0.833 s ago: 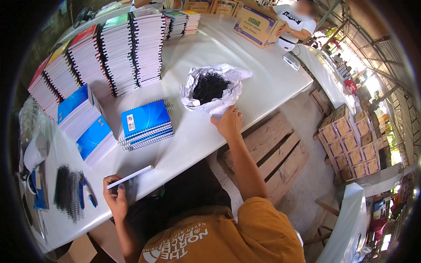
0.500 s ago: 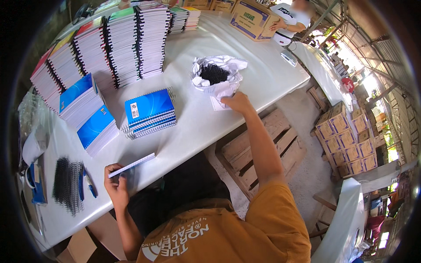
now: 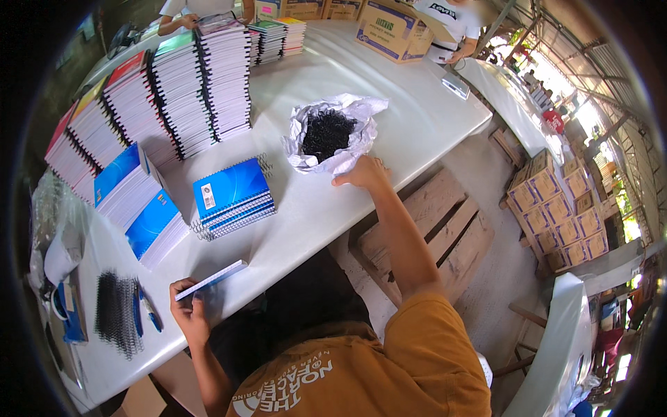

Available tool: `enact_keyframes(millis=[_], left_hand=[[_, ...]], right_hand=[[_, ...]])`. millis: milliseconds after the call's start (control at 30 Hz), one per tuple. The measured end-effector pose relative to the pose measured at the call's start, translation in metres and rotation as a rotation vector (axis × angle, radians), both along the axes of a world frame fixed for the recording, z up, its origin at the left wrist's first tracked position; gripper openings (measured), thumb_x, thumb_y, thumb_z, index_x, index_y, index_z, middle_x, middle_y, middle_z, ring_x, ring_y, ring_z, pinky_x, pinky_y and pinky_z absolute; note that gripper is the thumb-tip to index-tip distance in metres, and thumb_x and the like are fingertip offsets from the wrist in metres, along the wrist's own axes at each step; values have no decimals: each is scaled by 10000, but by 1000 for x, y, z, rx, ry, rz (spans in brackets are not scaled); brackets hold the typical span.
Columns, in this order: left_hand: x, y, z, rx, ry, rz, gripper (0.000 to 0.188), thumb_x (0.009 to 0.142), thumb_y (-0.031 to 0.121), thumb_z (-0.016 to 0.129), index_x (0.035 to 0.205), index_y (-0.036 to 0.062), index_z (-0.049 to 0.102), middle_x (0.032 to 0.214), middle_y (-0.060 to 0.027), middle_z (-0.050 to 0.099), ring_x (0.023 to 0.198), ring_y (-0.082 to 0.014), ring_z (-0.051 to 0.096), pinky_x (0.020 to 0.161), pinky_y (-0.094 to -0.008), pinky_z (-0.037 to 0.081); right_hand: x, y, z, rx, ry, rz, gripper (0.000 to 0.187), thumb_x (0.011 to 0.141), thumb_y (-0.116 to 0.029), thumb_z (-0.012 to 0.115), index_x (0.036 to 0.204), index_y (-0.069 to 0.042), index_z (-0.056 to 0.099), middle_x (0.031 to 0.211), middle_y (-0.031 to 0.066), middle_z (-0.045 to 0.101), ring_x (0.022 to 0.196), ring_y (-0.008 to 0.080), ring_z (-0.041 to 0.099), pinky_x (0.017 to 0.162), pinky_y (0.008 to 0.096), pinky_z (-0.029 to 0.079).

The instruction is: The person assembles spiral notebooks by inserting a spiral binding wire into the punched holes of stacks of paper and covers, then using pliers to crimp the ends of the wire.

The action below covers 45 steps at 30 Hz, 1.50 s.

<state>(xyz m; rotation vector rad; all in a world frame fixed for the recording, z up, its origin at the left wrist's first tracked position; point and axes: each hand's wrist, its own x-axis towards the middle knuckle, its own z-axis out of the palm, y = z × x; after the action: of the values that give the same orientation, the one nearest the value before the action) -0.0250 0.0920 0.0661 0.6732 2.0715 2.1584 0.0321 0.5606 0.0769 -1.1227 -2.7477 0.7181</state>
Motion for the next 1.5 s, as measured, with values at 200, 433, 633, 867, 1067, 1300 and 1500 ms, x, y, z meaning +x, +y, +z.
enact_keyframes(millis=[200,433,633,867,1067,1300,1500], left_hand=[[-3,1,-3,1,-20,11,168,824,103,560,930,13,465,923,-71,515,813,-124,481,754,-244,399],[0,3,-4,-6,42,12,155,816,77,548,931,9,471,909,-82,528,819,-133,486,755,-248,400],[3,4,-6,17,25,16,158,791,65,550,920,0,485,907,-87,540,813,-140,490,754,-254,405],[5,4,-3,2,8,3,135,778,9,511,910,-3,484,896,-84,540,812,-134,492,753,-252,408],[7,2,-1,-4,23,33,142,765,-24,488,905,-2,486,865,-65,537,773,-116,492,707,-238,417],[6,1,-2,-29,30,43,145,764,-31,478,906,-1,491,842,-54,535,743,-106,493,670,-229,421],[8,4,2,-34,7,42,153,767,-36,477,916,-7,495,837,-50,528,750,-101,489,683,-235,417]], right_hand=[[-10,30,-30,-59,16,-8,779,442,-252,884,1147,-79,599,1094,93,638,1047,242,575,886,340,439],[-17,22,-24,44,-33,3,776,429,-263,892,1124,-56,613,1073,110,641,1014,248,588,872,341,449],[-35,46,-34,-79,-178,59,861,404,-268,905,1169,-41,582,1145,124,604,1077,267,558,912,353,432],[-34,90,-64,-57,-341,-7,1036,420,-418,903,1291,-40,489,1326,154,490,1219,316,471,986,435,380],[-53,56,-27,-83,-493,0,1015,447,-450,890,1283,-29,497,1359,167,452,1251,334,430,1019,434,345],[-49,0,35,-224,-548,-11,990,440,-271,920,1278,17,476,1300,206,483,1116,387,513,866,463,459],[-45,17,23,-225,-518,42,990,448,-244,917,1292,11,466,1363,203,421,1186,395,460,974,481,372]])
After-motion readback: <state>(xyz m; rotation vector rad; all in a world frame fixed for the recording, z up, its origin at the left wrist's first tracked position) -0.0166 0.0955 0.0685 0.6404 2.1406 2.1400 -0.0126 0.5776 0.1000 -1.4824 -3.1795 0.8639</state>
